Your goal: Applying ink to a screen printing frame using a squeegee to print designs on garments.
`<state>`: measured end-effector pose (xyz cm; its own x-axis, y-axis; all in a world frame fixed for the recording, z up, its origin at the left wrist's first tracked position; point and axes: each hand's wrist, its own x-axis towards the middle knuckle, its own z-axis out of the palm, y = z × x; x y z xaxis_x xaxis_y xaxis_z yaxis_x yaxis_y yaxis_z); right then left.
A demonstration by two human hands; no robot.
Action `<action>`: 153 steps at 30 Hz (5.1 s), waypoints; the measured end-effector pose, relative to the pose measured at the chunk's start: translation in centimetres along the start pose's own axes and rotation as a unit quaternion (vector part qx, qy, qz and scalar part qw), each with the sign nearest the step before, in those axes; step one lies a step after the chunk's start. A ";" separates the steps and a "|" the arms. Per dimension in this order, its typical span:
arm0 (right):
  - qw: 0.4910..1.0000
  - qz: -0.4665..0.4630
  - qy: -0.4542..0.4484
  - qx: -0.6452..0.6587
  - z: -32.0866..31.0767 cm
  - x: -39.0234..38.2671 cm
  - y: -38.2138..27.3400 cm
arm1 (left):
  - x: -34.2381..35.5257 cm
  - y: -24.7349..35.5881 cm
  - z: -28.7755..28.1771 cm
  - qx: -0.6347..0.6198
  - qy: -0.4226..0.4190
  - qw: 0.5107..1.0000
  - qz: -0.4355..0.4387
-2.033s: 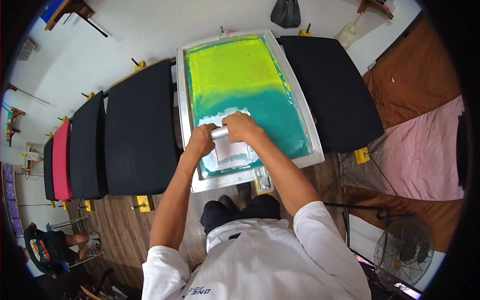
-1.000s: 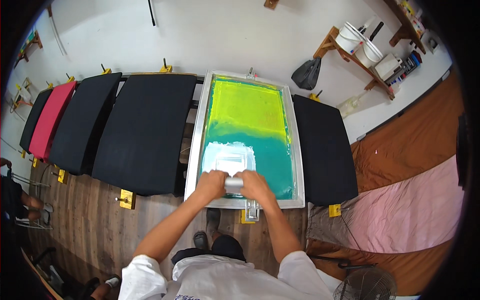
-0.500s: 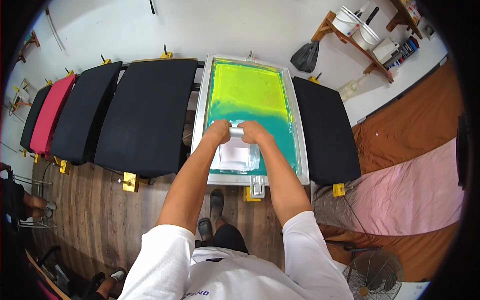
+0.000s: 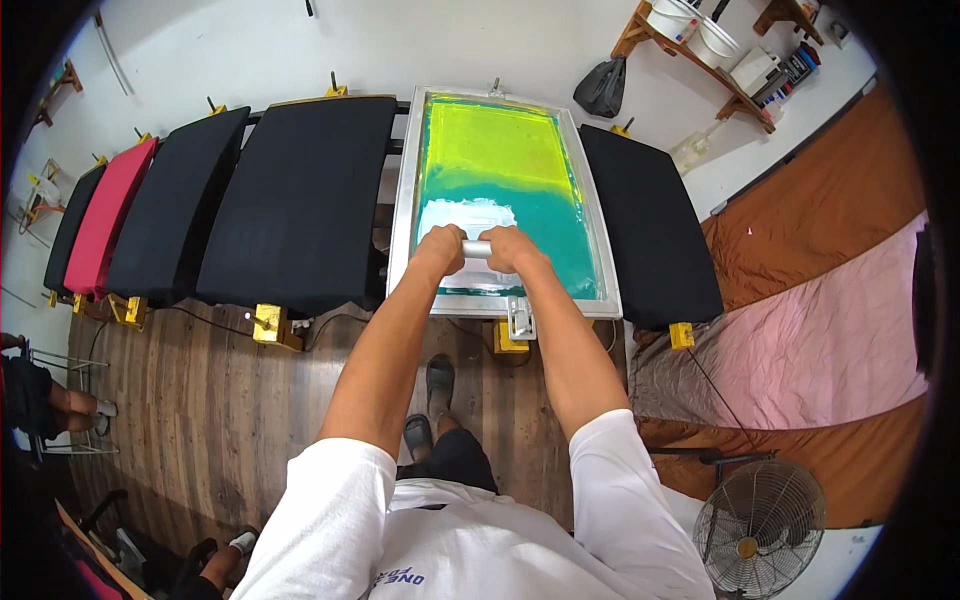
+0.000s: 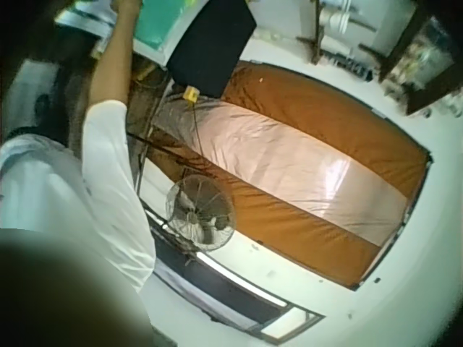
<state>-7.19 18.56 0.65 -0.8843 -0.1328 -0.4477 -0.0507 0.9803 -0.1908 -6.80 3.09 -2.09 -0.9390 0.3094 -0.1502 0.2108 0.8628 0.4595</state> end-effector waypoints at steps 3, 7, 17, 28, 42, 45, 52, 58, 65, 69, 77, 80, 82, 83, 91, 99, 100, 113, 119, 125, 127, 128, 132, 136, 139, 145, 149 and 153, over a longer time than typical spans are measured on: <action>1.000 -0.002 0.003 0.000 0.6 -1.0 -0.1 | -1.0 0.0 0.3 -0.002 -0.002 1.000 0.001; 1.000 -0.006 0.007 0.006 1.5 -2.3 -0.1 | -2.4 -0.2 1.2 -0.026 0.019 0.999 0.021; 0.991 -0.060 0.073 0.090 3.5 -7.2 0.5 | -5.8 -0.7 3.3 0.005 0.058 0.995 0.075; 0.801 0.178 0.350 0.451 14.0 -14.1 7.6 | -8.3 -0.6 3.9 -0.003 0.096 0.984 0.152; 0.572 0.150 0.067 0.803 14.1 -15.1 5.1 | -9.8 -1.3 5.0 0.004 0.101 0.981 0.164; 0.568 0.156 0.070 0.805 14.5 -14.4 5.3 | -9.9 -1.1 4.5 -0.001 0.075 0.982 0.172; 0.602 0.166 0.079 0.777 13.9 -14.3 5.0 | -10.8 -0.9 2.8 -0.015 0.021 0.988 0.152; 0.571 0.166 0.093 0.798 14.8 -13.9 4.8 | -15.8 -2.1 3.7 -0.092 0.196 0.973 0.080; 0.573 0.169 0.109 0.794 14.9 -13.8 4.4 | -25.3 -3.3 10.9 -0.261 0.211 0.940 0.063; 0.575 0.156 0.128 0.793 14.8 -14.2 4.2 | -28.5 3.7 6.7 -0.505 0.047 0.862 0.015; 0.588 0.133 0.137 0.786 14.1 -14.2 3.6 | -30.7 14.5 -13.1 -0.680 -0.099 0.582 0.435; 0.601 0.135 0.147 0.774 14.0 -14.3 4.0 | -31.9 17.8 -15.2 -0.783 -0.120 0.450 0.412; 0.599 0.130 0.144 0.777 14.1 -13.8 3.5 | -33.0 18.7 -17.1 -0.801 -0.112 0.451 0.377; 0.593 0.131 0.152 0.779 14.2 -13.9 3.9 | -33.2 18.9 -17.3 -0.804 -0.115 0.450 0.373; 0.595 0.129 0.162 0.777 14.1 -13.4 3.8 | -33.9 19.0 -16.6 -0.869 -0.227 0.294 0.326; 0.609 0.144 0.169 0.762 14.2 -13.6 3.0 | -34.8 19.6 -15.6 -0.893 -0.224 0.209 0.331; 0.609 0.142 0.167 0.762 14.2 -13.5 2.9 | -34.9 19.6 -15.7 -0.893 -0.210 0.217 0.333; 0.609 0.125 0.164 0.766 13.7 -13.6 2.1 | -33.2 20.9 -13.6 -0.838 -0.005 0.263 0.478; 0.615 0.135 0.180 0.756 13.8 -14.0 2.9 | -34.1 18.3 -12.3 -0.875 -0.126 0.278 0.376; 0.637 0.148 0.190 0.732 14.6 -12.7 3.5 | -28.4 7.7 1.1 -0.721 -0.264 0.636 0.078; 0.637 0.152 0.201 0.728 14.1 -13.3 3.3 | -27.5 0.4 12.0 -0.556 -0.137 0.820 -0.022; 0.635 0.155 0.209 0.727 14.1 -13.5 3.8 | -28.3 -4.0 16.2 -0.382 -0.076 0.920 -0.051; 0.657 0.134 0.192 0.716 12.8 -13.0 0.2 | -44.1 -31.0 34.4 0.025 -0.088 0.995 -0.031; 0.667 0.136 0.222 0.698 15.0 -12.2 2.4 | -55.9 -34.6 36.0 -0.356 -0.090 0.713 -0.598; 0.670 0.154 0.254 0.681 15.1 -13.0 3.3 | -55.3 -31.3 33.0 -0.446 0.012 0.633 -0.632; 0.678 0.152 0.247 0.675 14.8 -13.2 2.5 | -49.3 -26.3 33.1 -0.462 0.000 0.683 -0.566; 0.665 0.145 0.251 0.689 15.2 -13.0 2.2 | -38.9 -20.9 29.7 -0.358 0.048 0.838 -0.410; 0.646 0.142 0.257 0.704 15.6 -13.0 3.4 | -27.8 -10.1 16.8 -0.262 0.254 0.929 -0.062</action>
<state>11.36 21.32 -7.82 -0.8212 0.4435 -0.3592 0.3005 -0.1991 -0.9328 21.71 -7.50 -17.25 -0.9822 -0.1229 0.1420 0.0572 0.5245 0.8495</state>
